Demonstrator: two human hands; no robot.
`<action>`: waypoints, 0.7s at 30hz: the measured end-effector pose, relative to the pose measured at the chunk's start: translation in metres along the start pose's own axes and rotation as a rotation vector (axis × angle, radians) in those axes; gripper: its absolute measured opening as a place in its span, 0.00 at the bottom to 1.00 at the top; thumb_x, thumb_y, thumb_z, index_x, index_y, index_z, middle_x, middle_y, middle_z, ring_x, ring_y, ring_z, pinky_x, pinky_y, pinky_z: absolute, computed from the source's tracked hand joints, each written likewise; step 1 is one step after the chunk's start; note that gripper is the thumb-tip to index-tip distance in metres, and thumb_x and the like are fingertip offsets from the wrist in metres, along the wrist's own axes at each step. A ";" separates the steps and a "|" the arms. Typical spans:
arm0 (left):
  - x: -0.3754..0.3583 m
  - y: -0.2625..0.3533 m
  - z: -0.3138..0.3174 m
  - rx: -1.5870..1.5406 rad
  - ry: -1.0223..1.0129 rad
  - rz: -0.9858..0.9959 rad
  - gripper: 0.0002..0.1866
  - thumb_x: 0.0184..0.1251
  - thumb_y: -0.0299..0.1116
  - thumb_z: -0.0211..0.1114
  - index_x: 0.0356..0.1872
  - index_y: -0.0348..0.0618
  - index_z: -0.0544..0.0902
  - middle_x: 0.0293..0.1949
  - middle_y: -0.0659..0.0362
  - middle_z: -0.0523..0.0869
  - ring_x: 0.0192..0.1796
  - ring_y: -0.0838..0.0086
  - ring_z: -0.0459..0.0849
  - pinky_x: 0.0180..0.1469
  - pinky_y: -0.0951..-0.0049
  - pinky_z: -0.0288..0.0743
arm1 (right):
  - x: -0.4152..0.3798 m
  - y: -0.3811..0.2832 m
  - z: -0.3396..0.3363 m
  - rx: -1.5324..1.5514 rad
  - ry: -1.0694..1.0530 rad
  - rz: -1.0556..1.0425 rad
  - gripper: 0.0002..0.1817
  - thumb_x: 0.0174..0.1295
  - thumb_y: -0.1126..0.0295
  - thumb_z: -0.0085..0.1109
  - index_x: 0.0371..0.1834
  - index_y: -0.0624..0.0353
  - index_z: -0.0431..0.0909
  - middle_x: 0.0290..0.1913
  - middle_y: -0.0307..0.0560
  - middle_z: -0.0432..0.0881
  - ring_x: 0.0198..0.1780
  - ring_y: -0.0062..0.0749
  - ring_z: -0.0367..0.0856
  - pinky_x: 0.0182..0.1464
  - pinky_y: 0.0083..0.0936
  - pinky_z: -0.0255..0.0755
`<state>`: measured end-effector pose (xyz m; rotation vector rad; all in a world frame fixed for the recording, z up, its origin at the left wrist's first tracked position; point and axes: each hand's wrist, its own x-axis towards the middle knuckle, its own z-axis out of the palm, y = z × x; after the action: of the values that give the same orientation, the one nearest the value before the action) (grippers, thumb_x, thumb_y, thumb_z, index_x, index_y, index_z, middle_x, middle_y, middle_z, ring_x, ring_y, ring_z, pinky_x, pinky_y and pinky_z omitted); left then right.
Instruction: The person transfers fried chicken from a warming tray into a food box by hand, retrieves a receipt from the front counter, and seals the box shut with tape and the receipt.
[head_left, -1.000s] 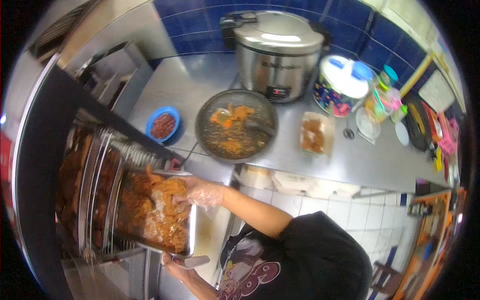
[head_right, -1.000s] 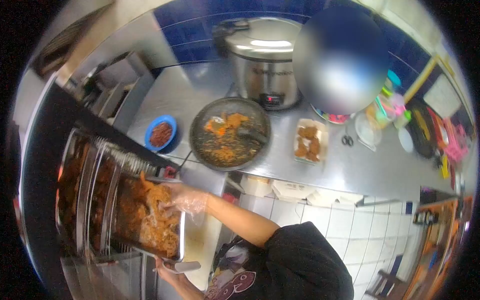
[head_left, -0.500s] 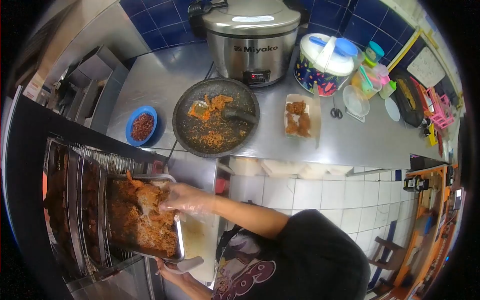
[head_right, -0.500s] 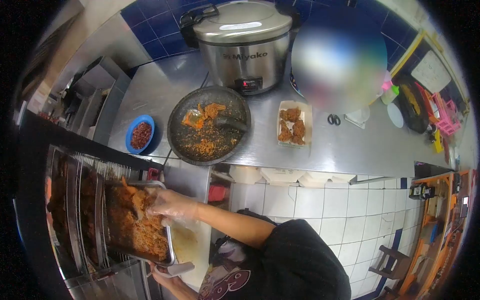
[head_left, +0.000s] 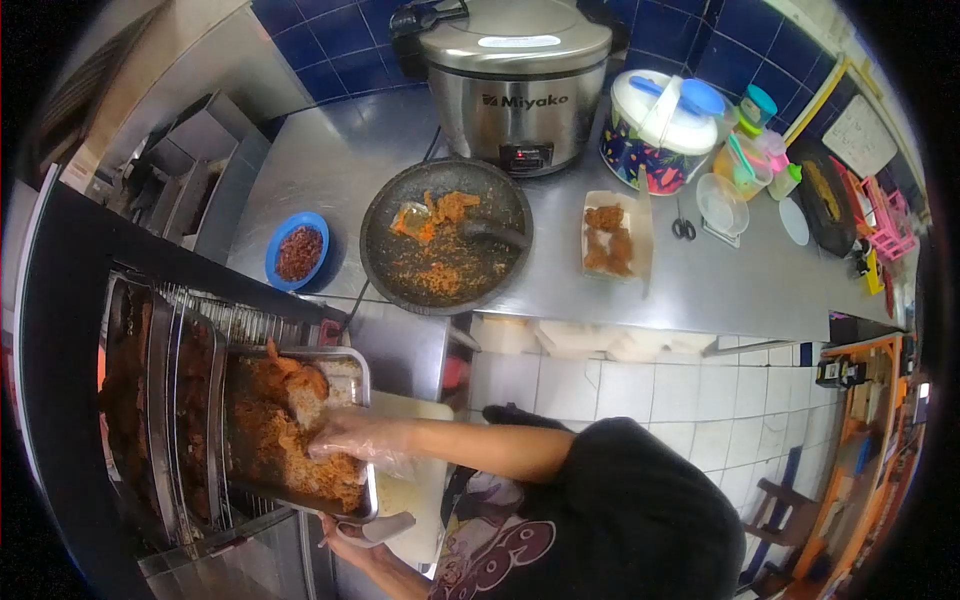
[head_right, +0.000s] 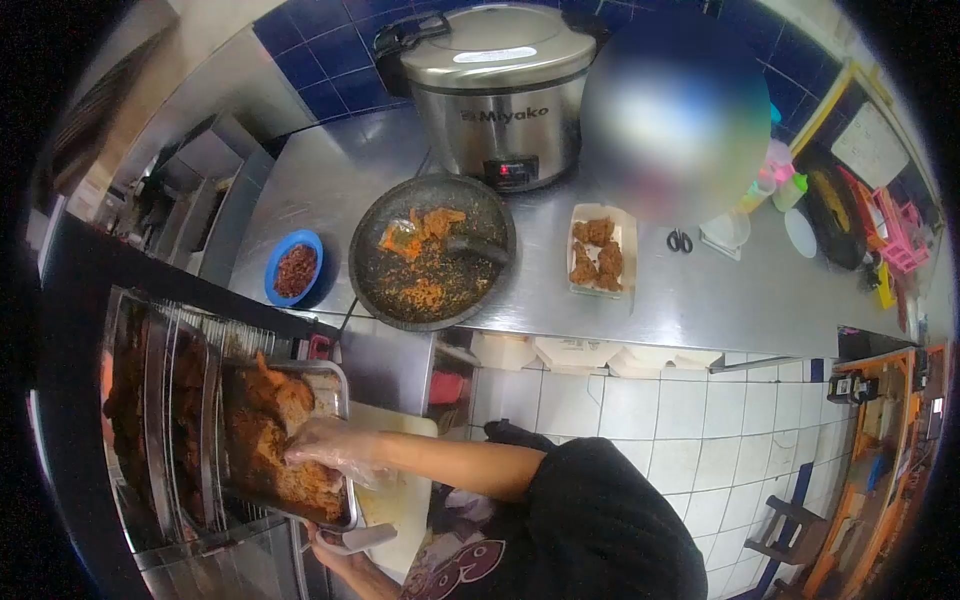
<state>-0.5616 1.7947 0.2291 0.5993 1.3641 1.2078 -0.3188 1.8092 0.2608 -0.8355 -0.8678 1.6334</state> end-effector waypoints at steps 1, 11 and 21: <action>0.002 -0.001 -0.001 -0.003 0.000 -0.002 0.24 0.77 0.41 0.51 0.64 0.33 0.72 0.59 0.46 0.79 0.58 0.57 0.81 0.53 0.55 0.78 | 0.003 0.007 0.000 0.070 -0.008 -0.050 0.38 0.67 0.49 0.63 0.69 0.68 0.64 0.51 0.51 0.82 0.58 0.33 0.78 0.49 0.27 0.78; 0.007 -0.014 -0.005 -0.031 0.076 0.026 0.15 0.74 0.38 0.58 0.55 0.41 0.80 0.46 0.58 0.85 0.44 0.66 0.85 0.45 0.64 0.81 | -0.017 -0.022 0.001 0.099 0.136 0.115 0.49 0.63 0.46 0.66 0.77 0.68 0.55 0.73 0.60 0.64 0.73 0.45 0.65 0.70 0.39 0.66; -0.019 0.006 0.013 -0.121 0.145 -0.050 0.11 0.77 0.39 0.61 0.41 0.41 0.78 0.32 0.63 0.79 0.31 0.80 0.77 0.29 0.76 0.74 | 0.014 -0.092 0.043 -0.505 0.117 -0.072 0.32 0.62 0.73 0.70 0.68 0.65 0.66 0.51 0.55 0.84 0.54 0.34 0.84 0.53 0.31 0.81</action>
<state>-0.5473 1.7836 0.2452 0.3968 1.4069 1.3028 -0.3155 1.8340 0.3602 -1.2172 -1.2341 1.3018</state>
